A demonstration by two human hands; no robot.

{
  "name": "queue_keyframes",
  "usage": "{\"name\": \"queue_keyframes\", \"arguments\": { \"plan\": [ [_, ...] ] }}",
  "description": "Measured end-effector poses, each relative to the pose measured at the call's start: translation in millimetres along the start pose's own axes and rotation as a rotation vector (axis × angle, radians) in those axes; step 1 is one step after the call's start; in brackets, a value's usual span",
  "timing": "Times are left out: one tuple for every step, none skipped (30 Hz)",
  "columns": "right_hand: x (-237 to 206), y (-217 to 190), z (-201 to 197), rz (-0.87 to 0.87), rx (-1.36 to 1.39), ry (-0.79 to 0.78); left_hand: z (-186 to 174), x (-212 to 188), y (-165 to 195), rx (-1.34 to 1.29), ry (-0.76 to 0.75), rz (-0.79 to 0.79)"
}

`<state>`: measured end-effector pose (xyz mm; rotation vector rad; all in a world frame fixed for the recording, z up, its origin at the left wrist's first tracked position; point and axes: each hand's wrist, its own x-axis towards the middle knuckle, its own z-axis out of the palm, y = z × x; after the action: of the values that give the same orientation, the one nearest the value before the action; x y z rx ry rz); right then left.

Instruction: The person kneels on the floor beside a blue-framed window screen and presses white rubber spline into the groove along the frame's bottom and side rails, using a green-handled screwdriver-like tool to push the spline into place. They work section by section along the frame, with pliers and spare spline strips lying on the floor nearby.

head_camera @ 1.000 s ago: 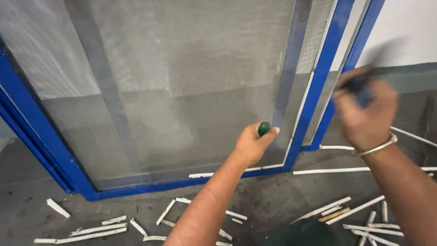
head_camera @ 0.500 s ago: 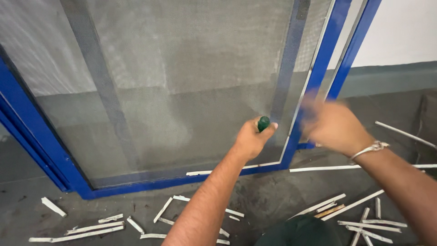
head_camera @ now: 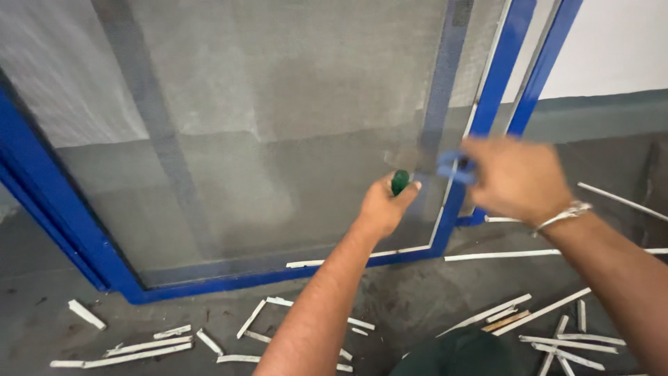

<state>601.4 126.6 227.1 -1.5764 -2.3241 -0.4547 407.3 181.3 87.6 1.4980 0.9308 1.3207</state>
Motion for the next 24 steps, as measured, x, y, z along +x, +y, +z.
{"name": "queue_keyframes", "arguments": {
  "plan": [
    [0.2,-0.3,-7.2,0.005,0.100,0.198,0.0,0.8,0.5,0.011,-0.002,-0.034],
    [0.2,-3.9,-13.1,0.013,0.203,0.393,-0.5,0.5,0.4,0.025,-0.003,-0.072],
    [0.1,-9.8,-17.3,0.046,0.635,0.515,0.3,-0.4,-0.4,0.032,-0.003,-0.120],
    [1.8,-20.0,-16.3,0.084,1.072,0.629,0.9,-1.8,-2.0,0.023,-0.015,-0.120],
    [4.4,-25.3,-19.1,0.082,0.987,0.491,1.0,-1.8,-3.8,0.018,-0.027,-0.113],
    [6.7,-29.0,-21.5,0.069,0.893,0.356,1.1,-0.9,-5.6,0.013,-0.038,-0.103],
    [9.3,-31.0,-23.2,0.020,0.262,-0.019,2.4,-1.4,-7.8,-0.024,-0.027,-0.049],
    [10.8,-29.6,-24.9,-0.031,-0.378,-0.378,5.4,0.0,-9.9,-0.061,-0.016,0.009],
    [13.4,-27.1,-24.9,-0.063,-0.288,-0.225,5.5,3.5,-11.2,-0.089,-0.006,0.070],
    [13.3,-21.3,-25.3,-0.085,-0.189,-0.083,5.0,1.8,-13.7,-0.082,-0.014,0.033],
    [12.9,-11.8,-26.9,-0.111,-0.100,0.055,7.0,1.9,-15.5,-0.085,-0.017,-0.002],
    [12.0,-6.6,-22.2,-0.015,0.119,0.201,5.4,5.8,-15.8,-0.083,-0.018,-0.025],
    [10.5,-0.2,-17.2,0.080,0.340,0.336,4.4,6.2,-16.5,-0.066,-0.019,-0.026],
    [7.7,3.7,-9.1,0.181,0.559,0.459,4.3,5.0,-17.3,-0.053,-0.022,-0.034],
    [7.2,5.4,1.7,0.102,0.368,0.304,3.6,5.4,-17.3,-0.036,-0.024,-0.036],
    [9.1,7.0,11.9,0.022,0.180,0.153,2.7,5.4,-17.2,-0.010,-0.021,-0.028],
    [7.7,8.4,22.2,-0.057,-0.010,-0.001,2.9,5.5,-16.8,0.012,-0.020,-0.023],
    [6.1,11.0,31.8,0.005,-0.041,-0.094,3.7,6.0,-16.6,0.031,-0.018,-0.016],
    [3.1,9.8,44.6,0.074,-0.066,-0.189,3.3,6.6,-16.4,-0.026,-0.023,0.000],
    [-5.7,12.1,56.1,0.149,-0.096,-0.290,5.1,7.3,-16.7,-0.092,-0.032,0.011],
    [-14.7,18.4,65.0,0.205,-0.022,-0.264,6.3,9.1,-17.3,-0.162,-0.037,0.034],
    [-27.8,19.3,80.0,0.259,0.058,-0.234,5.3,9.4,-18.8,-0.106,-0.028,-0.016],
    [-45.4,21.7,96.9,0.309,0.137,-0.212,5.2,8.5,-21.5,-0.054,-0.016,-0.073],
    [-68.4,22.6,117.0,0.340,0.193,-0.216,3.3,6.0,-25.5,0.002,-0.004,-0.130]
  ]
}}
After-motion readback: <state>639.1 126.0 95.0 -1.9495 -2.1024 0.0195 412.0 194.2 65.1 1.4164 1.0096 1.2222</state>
